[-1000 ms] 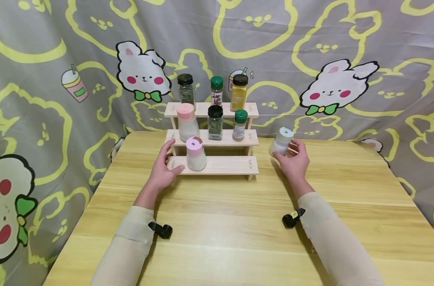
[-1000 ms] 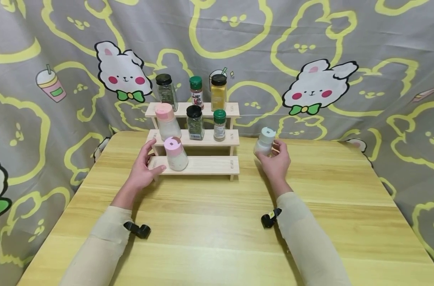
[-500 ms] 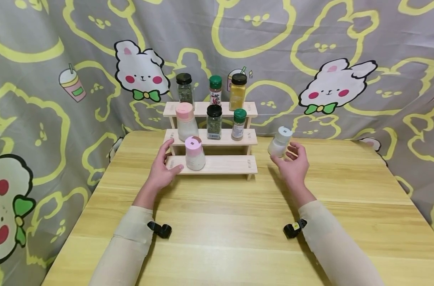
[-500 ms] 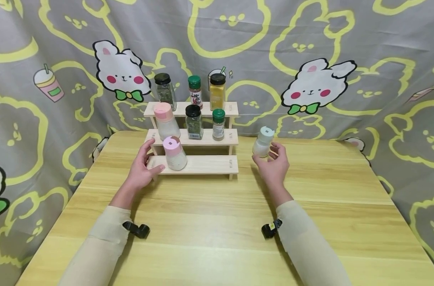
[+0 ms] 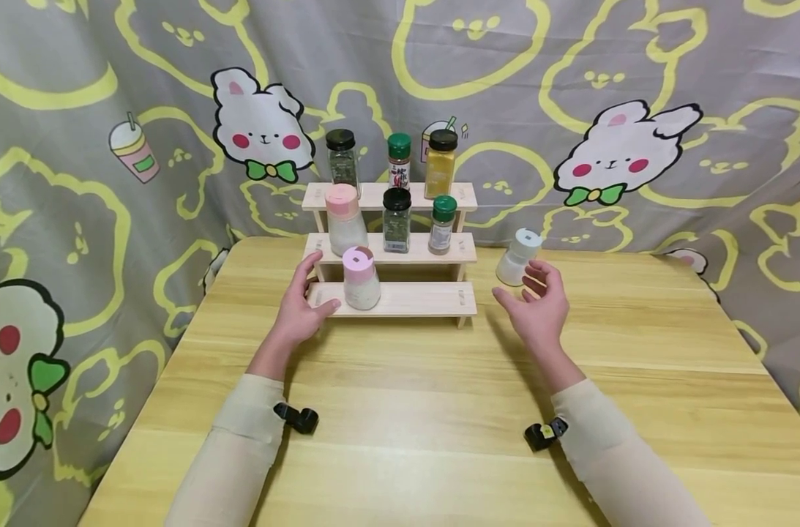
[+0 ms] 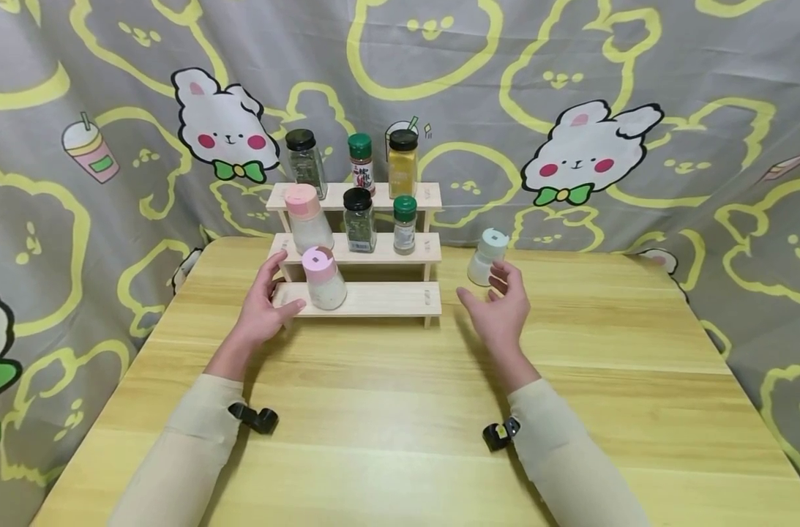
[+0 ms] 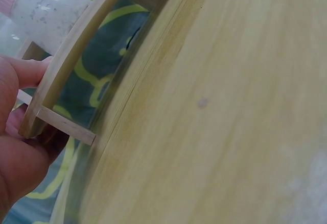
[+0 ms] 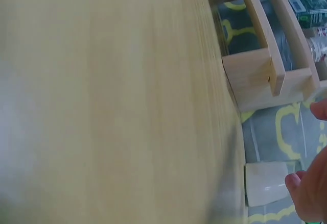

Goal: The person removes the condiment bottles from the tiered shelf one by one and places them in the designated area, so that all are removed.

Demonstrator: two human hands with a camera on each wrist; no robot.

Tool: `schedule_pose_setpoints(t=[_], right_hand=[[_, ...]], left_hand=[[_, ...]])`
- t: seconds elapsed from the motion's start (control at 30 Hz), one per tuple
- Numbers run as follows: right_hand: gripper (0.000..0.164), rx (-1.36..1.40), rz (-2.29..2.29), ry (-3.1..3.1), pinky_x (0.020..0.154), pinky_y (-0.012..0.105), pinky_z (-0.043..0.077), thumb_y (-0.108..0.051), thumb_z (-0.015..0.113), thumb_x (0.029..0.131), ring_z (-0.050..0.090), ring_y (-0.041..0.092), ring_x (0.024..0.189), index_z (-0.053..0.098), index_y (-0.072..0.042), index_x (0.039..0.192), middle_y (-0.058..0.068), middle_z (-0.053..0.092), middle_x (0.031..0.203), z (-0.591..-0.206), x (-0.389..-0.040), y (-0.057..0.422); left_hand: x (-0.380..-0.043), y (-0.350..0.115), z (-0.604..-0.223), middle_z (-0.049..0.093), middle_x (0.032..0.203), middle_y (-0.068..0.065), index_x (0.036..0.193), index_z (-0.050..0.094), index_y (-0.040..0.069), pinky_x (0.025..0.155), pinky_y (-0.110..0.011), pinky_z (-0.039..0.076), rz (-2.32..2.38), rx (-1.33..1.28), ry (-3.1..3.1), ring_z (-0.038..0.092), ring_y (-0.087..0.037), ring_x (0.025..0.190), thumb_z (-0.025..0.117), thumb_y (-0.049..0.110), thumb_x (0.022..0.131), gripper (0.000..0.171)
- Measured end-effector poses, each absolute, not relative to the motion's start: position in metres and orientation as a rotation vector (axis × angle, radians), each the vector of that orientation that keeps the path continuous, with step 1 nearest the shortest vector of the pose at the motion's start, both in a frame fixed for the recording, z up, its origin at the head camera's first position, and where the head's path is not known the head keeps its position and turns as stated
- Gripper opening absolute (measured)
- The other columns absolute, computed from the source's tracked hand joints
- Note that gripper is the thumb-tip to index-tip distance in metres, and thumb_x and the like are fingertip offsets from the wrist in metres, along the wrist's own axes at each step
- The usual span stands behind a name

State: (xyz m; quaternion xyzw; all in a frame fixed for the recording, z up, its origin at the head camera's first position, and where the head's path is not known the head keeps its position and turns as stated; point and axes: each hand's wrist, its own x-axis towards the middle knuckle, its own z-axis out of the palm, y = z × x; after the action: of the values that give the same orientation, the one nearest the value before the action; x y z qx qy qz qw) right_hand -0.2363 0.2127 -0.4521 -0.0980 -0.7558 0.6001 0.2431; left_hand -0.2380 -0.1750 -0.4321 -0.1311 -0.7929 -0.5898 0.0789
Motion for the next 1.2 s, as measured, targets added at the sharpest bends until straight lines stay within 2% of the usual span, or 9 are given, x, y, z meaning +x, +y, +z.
schedule_pose_setpoints(t=[0.27,0.4,0.53,0.73,0.97,1.2], right_hand=[[0.071,-0.172,1.675,-2.029,0.096,0.045,0.049,-0.002,0.09,0.069,0.059,0.032,0.116,0.054,-0.002,0.131,0.014,0.06,0.126,-0.447,-0.226,0.197],[0.067,-0.141,1.706,-2.023,0.096,0.05,0.048,0.003,0.087,0.07,0.06,0.031,0.114,0.054,0.001,0.128,0.014,0.06,0.123,-0.433,-0.216,0.182],[0.064,-0.102,1.716,-2.035,0.095,0.055,0.047,0.007,0.085,0.071,0.059,0.036,0.113,0.053,0.005,0.127,0.018,0.06,0.122,-0.417,-0.203,0.166],[0.066,-0.04,1.697,-2.077,0.094,0.05,0.05,-0.001,0.089,0.071,0.06,0.035,0.113,0.055,0.001,0.128,0.015,0.061,0.123,-0.431,-0.206,0.155],[0.061,0.071,1.749,-2.057,0.095,0.057,0.047,0.009,0.085,0.07,0.057,0.048,0.114,0.055,0.007,0.124,0.025,0.059,0.121,-0.411,-0.193,0.131],[0.064,0.141,1.763,-2.066,0.095,0.057,0.048,0.01,0.085,0.07,0.057,0.048,0.113,0.054,0.009,0.126,0.025,0.059,0.122,-0.411,-0.193,0.122]], left_hand=[[-0.239,-0.175,-0.43,0.024,0.159,-0.021,0.154,0.03,0.004,0.112,-0.056,0.026,-1.773,-0.387,-2.377,0.036,-0.049,0.134,0.07,-0.015,0.081,0.086],[-0.239,-0.174,-0.429,0.024,0.159,-0.021,0.154,0.03,0.003,0.113,-0.056,0.024,-1.777,-0.403,-2.358,0.036,-0.05,0.134,0.07,-0.016,0.081,0.085],[-0.239,-0.174,-0.428,0.024,0.159,-0.02,0.153,0.031,0.003,0.113,-0.056,0.024,-1.784,-0.4,-2.359,0.035,-0.049,0.134,0.07,-0.016,0.081,0.085],[-0.238,-0.175,-0.431,0.024,0.159,-0.02,0.153,0.031,0.002,0.112,-0.056,0.026,-1.785,-0.403,-2.358,0.034,-0.047,0.136,0.07,-0.017,0.081,0.085],[-0.238,-0.177,-0.433,0.025,0.159,-0.019,0.153,0.031,0.004,0.112,-0.057,0.025,-1.749,-0.388,-2.376,0.033,-0.045,0.137,0.071,-0.016,0.081,0.085],[-0.239,-0.176,-0.434,0.026,0.158,-0.022,0.153,0.031,0.003,0.111,-0.058,0.027,-1.765,-0.405,-2.362,0.033,-0.047,0.136,0.07,-0.016,0.081,0.085]])
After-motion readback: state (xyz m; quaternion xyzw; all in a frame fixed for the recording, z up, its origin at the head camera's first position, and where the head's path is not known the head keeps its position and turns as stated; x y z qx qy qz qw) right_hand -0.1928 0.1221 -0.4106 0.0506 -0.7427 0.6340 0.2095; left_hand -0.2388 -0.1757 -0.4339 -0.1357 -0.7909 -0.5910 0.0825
